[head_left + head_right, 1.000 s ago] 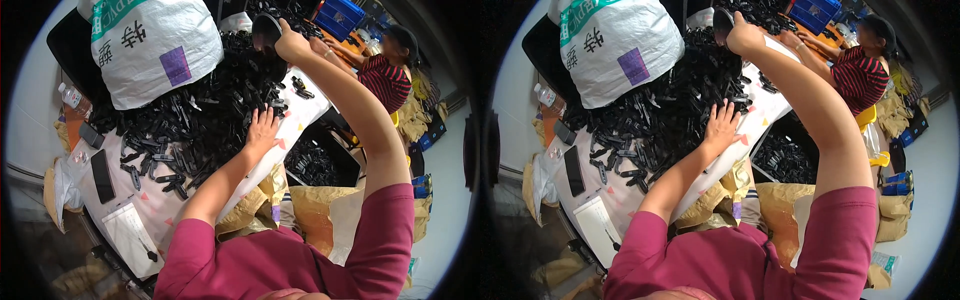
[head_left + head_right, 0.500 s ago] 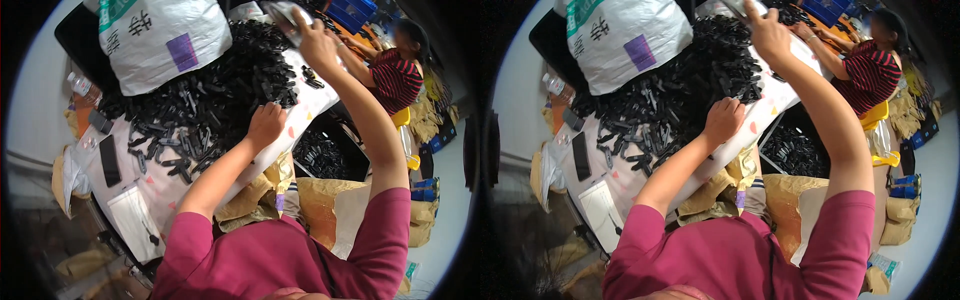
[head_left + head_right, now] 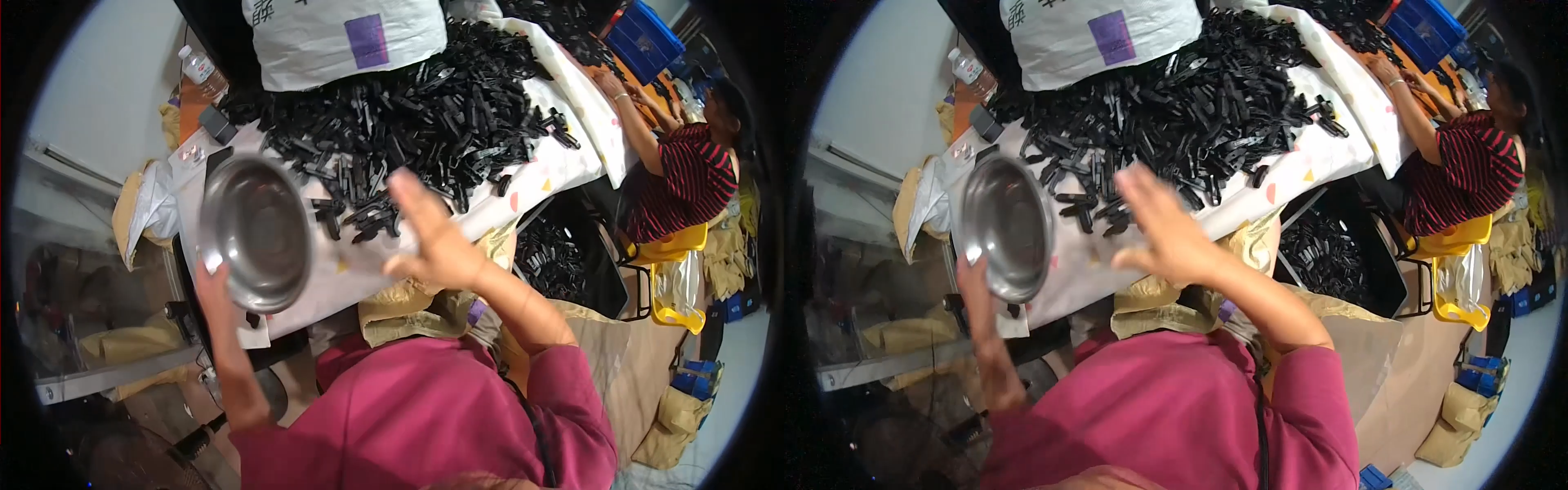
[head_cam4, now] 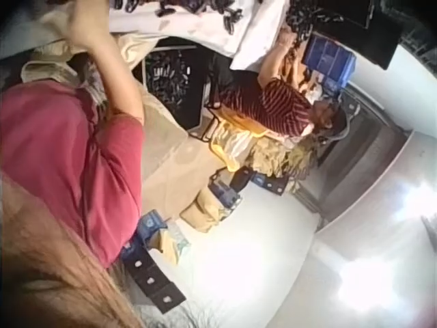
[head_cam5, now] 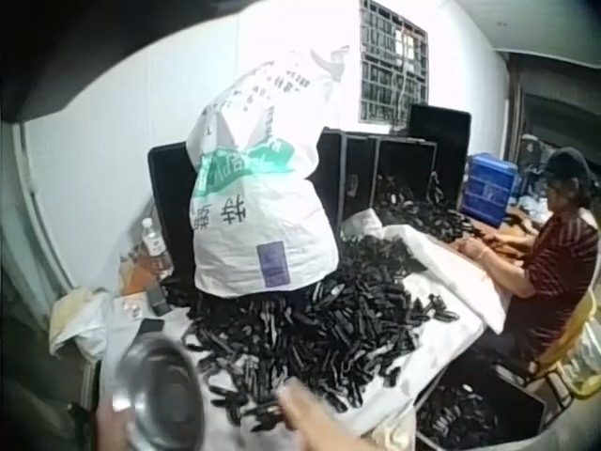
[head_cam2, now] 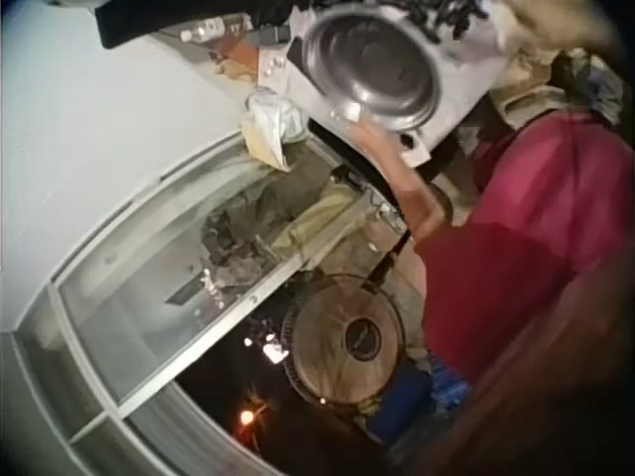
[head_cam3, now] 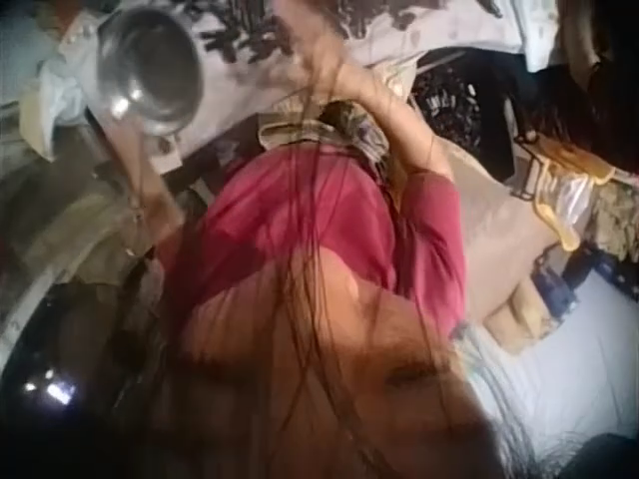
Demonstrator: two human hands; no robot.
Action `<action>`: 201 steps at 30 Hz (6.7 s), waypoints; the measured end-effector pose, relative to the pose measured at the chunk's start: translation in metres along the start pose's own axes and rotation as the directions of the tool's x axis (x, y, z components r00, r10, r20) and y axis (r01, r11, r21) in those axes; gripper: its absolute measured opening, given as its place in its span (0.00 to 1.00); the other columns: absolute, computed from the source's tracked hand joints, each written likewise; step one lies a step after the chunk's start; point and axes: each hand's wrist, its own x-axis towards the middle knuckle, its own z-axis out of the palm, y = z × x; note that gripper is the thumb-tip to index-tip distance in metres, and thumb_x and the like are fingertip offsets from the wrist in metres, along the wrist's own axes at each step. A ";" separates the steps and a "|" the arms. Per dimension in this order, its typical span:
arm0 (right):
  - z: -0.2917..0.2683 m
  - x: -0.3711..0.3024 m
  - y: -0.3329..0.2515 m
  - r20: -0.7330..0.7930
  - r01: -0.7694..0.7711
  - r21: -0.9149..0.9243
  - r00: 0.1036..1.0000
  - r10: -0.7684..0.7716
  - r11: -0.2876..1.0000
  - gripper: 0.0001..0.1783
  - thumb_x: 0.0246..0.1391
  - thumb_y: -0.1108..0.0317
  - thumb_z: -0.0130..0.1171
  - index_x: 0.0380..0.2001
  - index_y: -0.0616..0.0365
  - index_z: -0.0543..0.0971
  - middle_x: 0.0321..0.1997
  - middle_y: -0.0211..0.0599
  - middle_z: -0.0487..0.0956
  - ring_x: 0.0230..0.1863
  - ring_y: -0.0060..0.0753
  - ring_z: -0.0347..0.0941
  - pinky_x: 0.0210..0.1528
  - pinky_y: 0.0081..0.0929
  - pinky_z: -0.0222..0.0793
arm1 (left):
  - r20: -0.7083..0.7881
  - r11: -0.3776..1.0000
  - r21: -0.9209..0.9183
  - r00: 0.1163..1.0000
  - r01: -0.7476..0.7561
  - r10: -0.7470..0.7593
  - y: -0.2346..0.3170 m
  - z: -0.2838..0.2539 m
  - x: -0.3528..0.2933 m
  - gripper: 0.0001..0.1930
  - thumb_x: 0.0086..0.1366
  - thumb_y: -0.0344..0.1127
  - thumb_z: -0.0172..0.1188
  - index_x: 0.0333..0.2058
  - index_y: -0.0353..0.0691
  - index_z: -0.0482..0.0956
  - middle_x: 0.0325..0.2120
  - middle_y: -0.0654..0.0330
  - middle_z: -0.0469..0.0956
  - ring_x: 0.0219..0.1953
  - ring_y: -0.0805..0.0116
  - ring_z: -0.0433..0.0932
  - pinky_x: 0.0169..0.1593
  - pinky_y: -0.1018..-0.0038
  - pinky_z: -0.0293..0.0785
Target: Assembling small black plastic hardware components by hand at a workbench.
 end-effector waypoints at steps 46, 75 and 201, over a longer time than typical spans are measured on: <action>0.017 -0.024 0.051 -0.348 -0.599 -0.330 0.796 0.496 0.730 0.17 0.41 0.61 0.65 0.29 0.61 0.73 0.27 0.45 0.76 0.28 0.47 0.73 0.29 0.36 0.67 | 0.518 0.762 -0.556 0.855 0.333 0.004 0.083 0.170 -0.047 0.18 0.62 0.27 0.52 0.51 0.33 0.64 0.43 0.55 0.75 0.36 0.77 0.74 0.36 0.82 0.72; 0.038 -0.027 -0.018 -0.586 -0.087 0.096 0.800 0.127 0.992 0.13 0.50 0.74 0.58 0.39 0.68 0.73 0.37 0.47 0.73 0.37 0.33 0.71 0.33 0.21 0.71 | 0.331 0.502 -0.858 0.866 0.109 0.376 0.100 0.182 -0.083 0.19 0.59 0.25 0.56 0.49 0.28 0.63 0.45 0.46 0.72 0.48 0.62 0.72 0.50 0.71 0.70; 0.023 -0.020 0.036 -0.321 -0.531 -0.198 0.829 0.458 0.824 0.16 0.44 0.64 0.64 0.35 0.62 0.76 0.26 0.39 0.75 0.24 0.33 0.70 0.26 0.24 0.66 | 0.324 0.929 -0.366 0.943 0.052 0.075 0.055 0.193 -0.054 0.12 0.61 0.32 0.52 0.42 0.36 0.69 0.37 0.55 0.72 0.33 0.61 0.76 0.41 0.70 0.71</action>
